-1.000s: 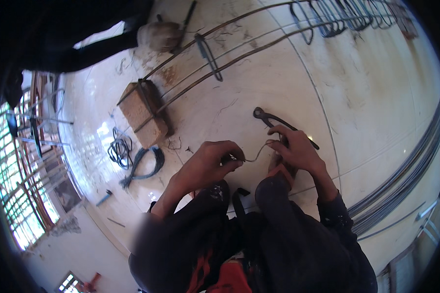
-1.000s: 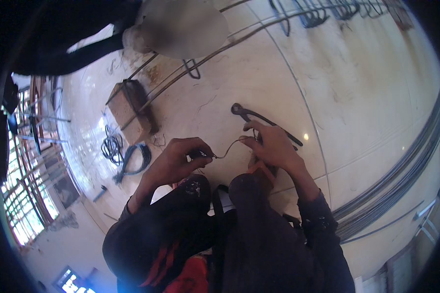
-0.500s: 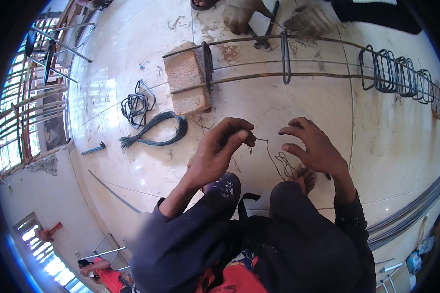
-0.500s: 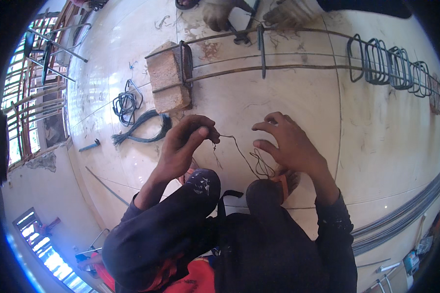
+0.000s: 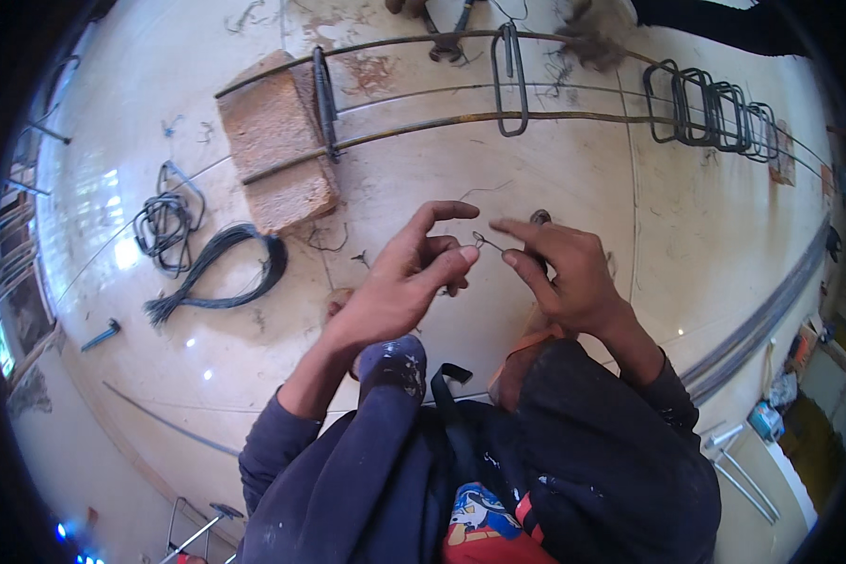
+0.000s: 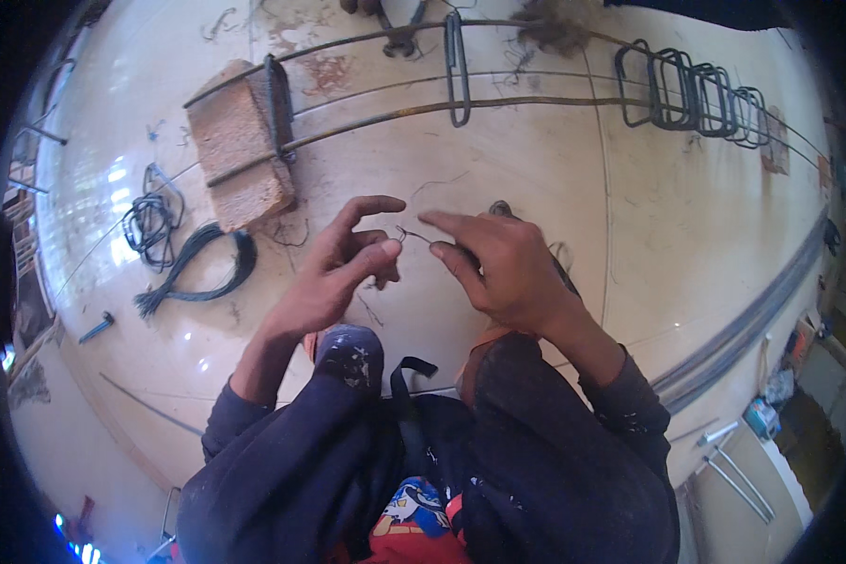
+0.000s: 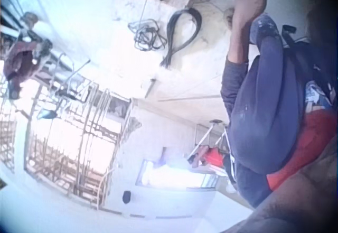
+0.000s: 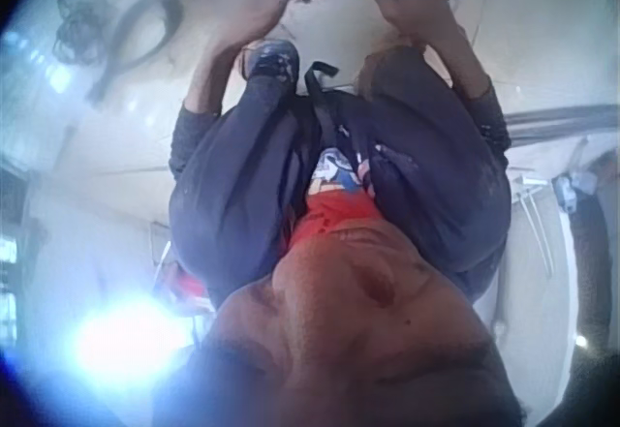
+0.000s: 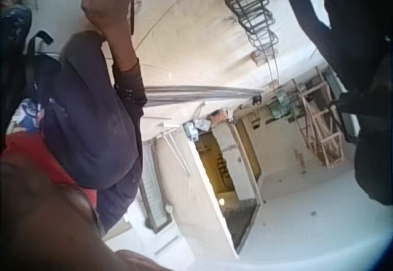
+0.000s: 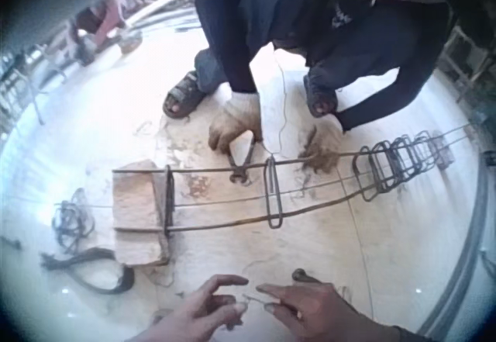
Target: The person sits on the floor and uses pliers to twist wire ties around a metal rebar cage structure. They repeatedly pick up wire pieces, wrap them around the rebar intersections, and twist them tight to secure the frame.
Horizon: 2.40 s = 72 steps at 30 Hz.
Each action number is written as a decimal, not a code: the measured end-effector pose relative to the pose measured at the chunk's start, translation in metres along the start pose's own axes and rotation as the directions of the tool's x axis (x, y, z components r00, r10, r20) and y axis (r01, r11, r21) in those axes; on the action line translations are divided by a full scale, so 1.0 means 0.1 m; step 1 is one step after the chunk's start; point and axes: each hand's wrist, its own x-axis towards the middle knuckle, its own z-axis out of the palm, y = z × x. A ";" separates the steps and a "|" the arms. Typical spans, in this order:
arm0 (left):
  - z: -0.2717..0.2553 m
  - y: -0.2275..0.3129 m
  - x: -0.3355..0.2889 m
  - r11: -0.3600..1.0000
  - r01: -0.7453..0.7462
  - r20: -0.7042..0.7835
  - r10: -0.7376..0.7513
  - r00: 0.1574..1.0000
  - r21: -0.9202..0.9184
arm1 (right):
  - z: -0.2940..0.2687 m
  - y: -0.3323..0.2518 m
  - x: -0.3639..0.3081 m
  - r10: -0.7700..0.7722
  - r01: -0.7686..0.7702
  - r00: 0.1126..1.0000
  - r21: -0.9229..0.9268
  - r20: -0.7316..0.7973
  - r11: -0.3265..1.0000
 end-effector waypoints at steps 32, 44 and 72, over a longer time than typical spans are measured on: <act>-0.28 -0.21 0.34 0.783 -0.573 -0.169 0.615 0.770 0.243 | 0.31 -0.32 0.22 0.112 -0.120 0.962 -0.018 -0.250 0.993; 0.24 0.05 0.62 0.838 -0.352 -0.057 0.362 0.930 -0.418 | -0.13 -0.28 0.07 0.162 0.145 0.939 0.776 -0.303 0.613; 0.39 -0.16 0.90 0.961 -0.273 -0.438 0.230 0.869 -0.036 | -0.02 0.29 0.24 0.389 -0.278 0.918 0.574 -0.077 0.770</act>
